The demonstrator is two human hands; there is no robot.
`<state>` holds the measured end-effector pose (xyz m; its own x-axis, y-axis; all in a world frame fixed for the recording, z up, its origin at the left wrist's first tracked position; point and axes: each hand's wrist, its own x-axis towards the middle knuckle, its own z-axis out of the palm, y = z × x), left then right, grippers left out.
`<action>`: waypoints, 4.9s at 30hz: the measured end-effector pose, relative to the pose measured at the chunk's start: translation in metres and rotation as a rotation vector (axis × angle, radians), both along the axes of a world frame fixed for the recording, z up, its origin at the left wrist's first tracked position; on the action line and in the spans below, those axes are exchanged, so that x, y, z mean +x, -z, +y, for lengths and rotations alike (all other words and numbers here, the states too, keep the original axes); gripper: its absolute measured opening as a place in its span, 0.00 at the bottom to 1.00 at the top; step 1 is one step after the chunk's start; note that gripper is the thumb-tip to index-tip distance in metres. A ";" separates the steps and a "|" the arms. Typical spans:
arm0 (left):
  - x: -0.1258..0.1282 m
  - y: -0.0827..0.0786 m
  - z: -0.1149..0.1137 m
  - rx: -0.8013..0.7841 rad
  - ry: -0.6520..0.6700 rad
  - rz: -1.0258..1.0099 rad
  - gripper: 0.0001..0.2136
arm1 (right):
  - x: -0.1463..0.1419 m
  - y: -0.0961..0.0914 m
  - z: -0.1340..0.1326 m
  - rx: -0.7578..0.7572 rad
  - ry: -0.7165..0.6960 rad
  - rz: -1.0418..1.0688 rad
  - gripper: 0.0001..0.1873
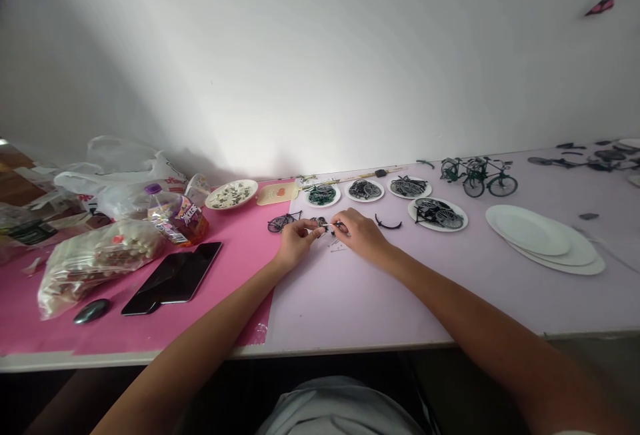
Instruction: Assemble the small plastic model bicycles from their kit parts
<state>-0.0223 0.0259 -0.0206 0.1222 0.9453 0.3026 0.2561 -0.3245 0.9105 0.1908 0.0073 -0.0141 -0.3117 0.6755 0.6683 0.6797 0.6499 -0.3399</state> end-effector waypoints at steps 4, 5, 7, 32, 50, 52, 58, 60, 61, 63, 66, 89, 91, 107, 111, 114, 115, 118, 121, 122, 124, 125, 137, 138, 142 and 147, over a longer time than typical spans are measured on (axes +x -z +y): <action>0.000 -0.002 -0.001 0.019 0.003 0.002 0.20 | 0.002 0.001 0.003 0.035 -0.036 -0.055 0.06; 0.000 -0.002 -0.002 0.018 0.010 -0.001 0.21 | 0.003 0.001 0.004 0.044 -0.047 -0.061 0.07; 0.001 -0.003 -0.003 0.014 0.022 -0.009 0.21 | 0.004 0.002 0.004 0.048 -0.066 -0.067 0.10; 0.004 0.000 -0.004 -0.003 0.022 -0.058 0.18 | 0.002 0.001 0.001 -0.052 -0.075 0.025 0.12; 0.005 -0.008 -0.010 0.024 0.017 -0.003 0.16 | 0.003 -0.002 0.000 0.019 -0.066 -0.035 0.11; 0.005 -0.008 -0.010 0.042 0.015 0.015 0.17 | 0.004 -0.003 0.000 0.047 -0.085 -0.063 0.11; 0.004 -0.007 -0.010 0.042 0.023 0.040 0.17 | 0.005 -0.008 -0.001 0.100 -0.125 -0.177 0.16; 0.004 -0.007 -0.010 0.040 0.023 0.035 0.16 | 0.005 -0.008 0.000 0.111 -0.107 -0.209 0.15; 0.004 -0.007 -0.010 0.039 0.023 0.028 0.16 | 0.006 -0.008 0.001 0.115 -0.096 -0.233 0.14; 0.005 -0.006 -0.009 0.035 0.025 0.005 0.15 | 0.008 -0.006 0.004 0.111 -0.071 -0.289 0.13; 0.007 -0.003 -0.008 0.015 0.027 -0.037 0.14 | 0.011 0.000 0.008 0.065 -0.044 -0.330 0.13; 0.003 0.001 -0.005 0.395 0.003 0.251 0.02 | -0.012 -0.015 -0.014 -1.053 -0.365 0.494 0.30; 0.003 -0.001 -0.005 0.326 0.018 0.238 0.05 | -0.011 -0.016 -0.015 -0.891 -0.248 0.475 0.28; 0.007 0.001 -0.011 0.449 0.123 0.458 0.06 | -0.013 -0.001 -0.010 -0.478 0.017 0.386 0.23; 0.007 0.001 -0.010 0.436 0.110 0.437 0.07 | -0.012 -0.001 -0.008 -0.472 -0.011 0.406 0.23; 0.007 -0.003 -0.013 0.407 0.090 0.432 0.07 | -0.013 0.000 -0.009 -0.460 -0.034 0.426 0.22; 0.007 -0.004 -0.014 0.391 0.090 0.433 0.07 | -0.013 0.000 -0.010 -0.455 -0.035 0.432 0.22; 0.006 -0.008 -0.018 0.340 0.129 0.452 0.10 | -0.012 0.000 -0.010 -0.440 -0.027 0.402 0.19; 0.004 -0.009 -0.018 0.296 0.170 0.468 0.11 | -0.011 -0.002 -0.010 -0.429 -0.033 0.322 0.18; 0.004 -0.008 -0.017 0.283 0.178 0.464 0.11 | -0.010 -0.003 -0.011 -0.426 -0.035 0.301 0.18; 0.003 -0.007 -0.014 0.262 0.200 0.440 0.12 | -0.009 -0.005 -0.011 -0.420 -0.036 0.286 0.18; 0.002 -0.006 -0.013 0.255 0.215 0.423 0.12 | -0.009 -0.006 -0.012 -0.418 -0.038 0.289 0.18; 0.012 -0.002 -0.013 0.004 0.185 0.012 0.14 | -0.011 0.001 -0.012 -0.435 -0.003 0.435 0.23; 0.012 -0.003 -0.013 -0.017 0.172 -0.031 0.14 | -0.011 0.002 -0.013 -0.437 -0.002 0.419 0.22; 0.011 -0.004 -0.009 -0.088 0.188 -0.177 0.20 | -0.013 0.001 -0.015 -0.422 -0.003 0.334 0.21; 0.012 -0.002 -0.009 -0.121 0.259 -0.195 0.23 | -0.013 0.003 -0.012 -0.393 0.019 0.294 0.21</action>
<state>-0.0100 0.0167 -0.0184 0.3136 0.9210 0.2311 -0.0028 -0.2425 0.9701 0.1774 -0.0050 -0.0176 -0.1334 0.8981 0.4191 0.5287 0.4222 -0.7364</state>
